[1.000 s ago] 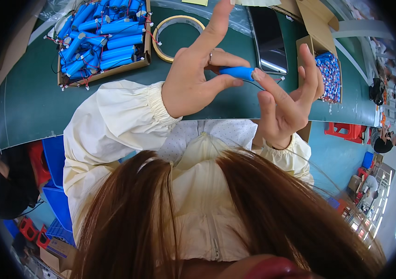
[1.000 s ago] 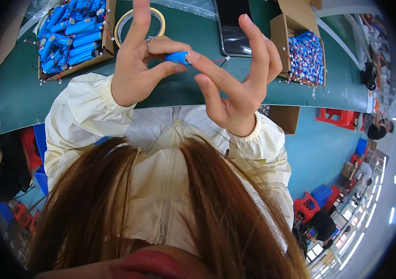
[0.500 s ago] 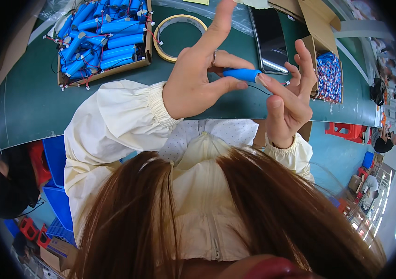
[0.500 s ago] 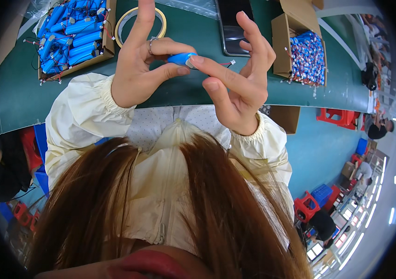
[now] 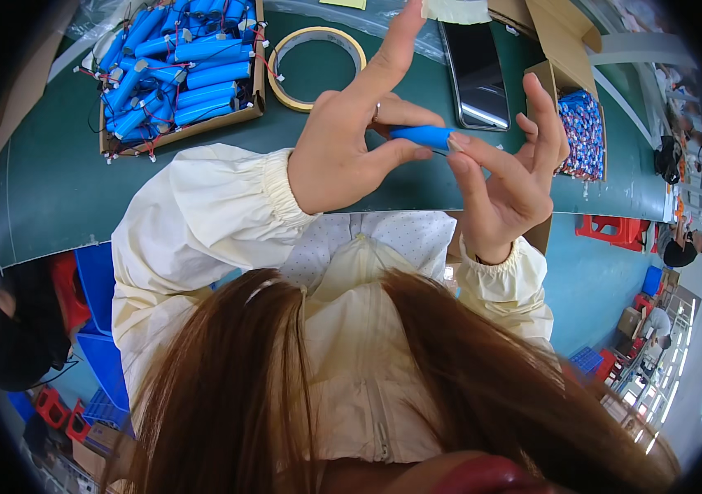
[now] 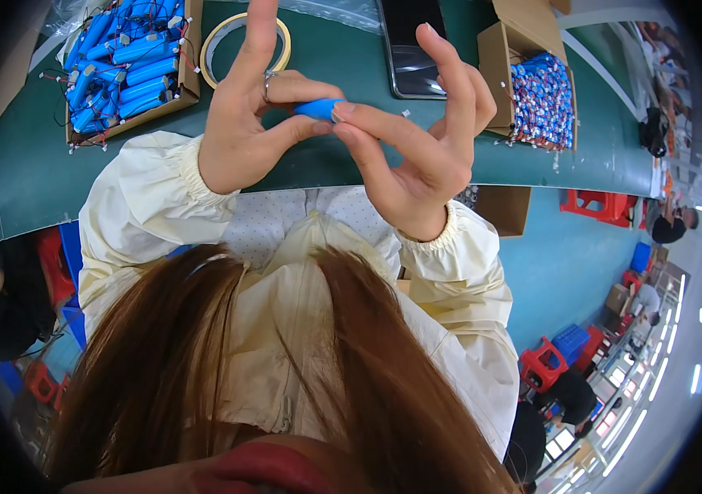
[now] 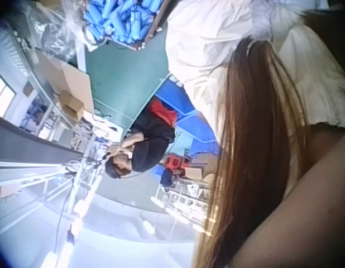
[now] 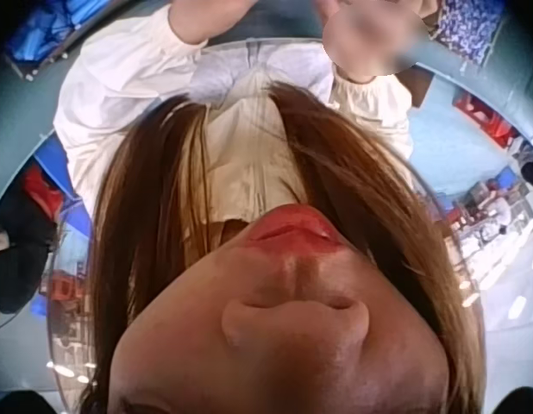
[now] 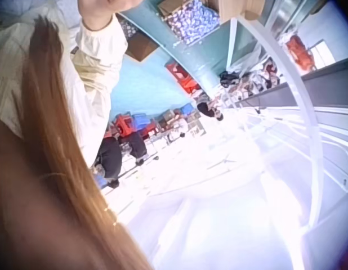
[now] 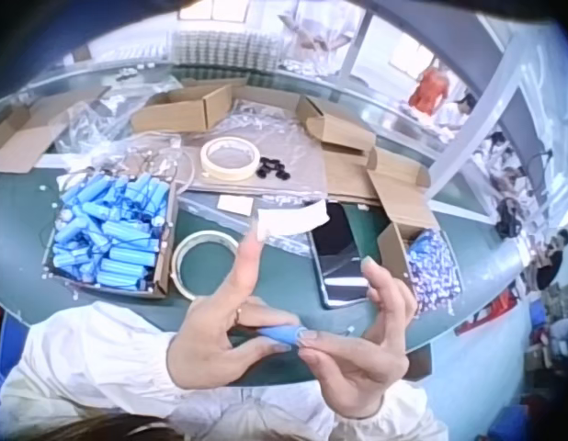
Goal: Apply small strips of adhesive tape to the ends of cylindrical batteries.
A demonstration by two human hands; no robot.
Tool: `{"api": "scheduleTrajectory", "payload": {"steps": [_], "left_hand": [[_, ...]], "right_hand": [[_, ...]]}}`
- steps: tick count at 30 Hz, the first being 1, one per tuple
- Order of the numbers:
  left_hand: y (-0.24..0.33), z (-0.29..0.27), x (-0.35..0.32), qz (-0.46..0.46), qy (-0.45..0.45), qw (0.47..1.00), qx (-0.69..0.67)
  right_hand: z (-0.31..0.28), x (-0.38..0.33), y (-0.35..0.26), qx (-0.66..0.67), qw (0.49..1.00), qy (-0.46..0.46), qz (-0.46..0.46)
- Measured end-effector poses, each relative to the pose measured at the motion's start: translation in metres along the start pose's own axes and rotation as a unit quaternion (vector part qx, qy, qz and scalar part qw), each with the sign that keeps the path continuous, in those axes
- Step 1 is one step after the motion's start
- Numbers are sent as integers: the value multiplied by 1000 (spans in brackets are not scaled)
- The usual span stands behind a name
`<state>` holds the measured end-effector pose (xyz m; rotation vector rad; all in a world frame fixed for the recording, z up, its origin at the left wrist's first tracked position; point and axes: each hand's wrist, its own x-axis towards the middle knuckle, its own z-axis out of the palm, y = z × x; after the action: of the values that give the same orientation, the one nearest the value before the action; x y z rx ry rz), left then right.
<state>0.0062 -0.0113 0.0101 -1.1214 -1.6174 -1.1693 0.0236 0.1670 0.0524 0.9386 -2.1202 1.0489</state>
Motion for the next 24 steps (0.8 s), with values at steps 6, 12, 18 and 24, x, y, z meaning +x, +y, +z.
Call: {"api": "scheduleTrajectory", "payload": {"steps": [6,12,18,24], "left_hand": [[-4,0,-5,40,-10,999,18],[47,-10,9,-408,-43,908,-88],[1,0,-8,75,23,997,-2],[51,-2,27,-493,55,845,-202]], "right_hand": [[-1,0,-5,-20,999,10,43],[-5,2,-8,-43,995,1,86],[-6,3,-7,-47,996,-4,80],[-5,5,-9,-58,994,-26,88]]}}
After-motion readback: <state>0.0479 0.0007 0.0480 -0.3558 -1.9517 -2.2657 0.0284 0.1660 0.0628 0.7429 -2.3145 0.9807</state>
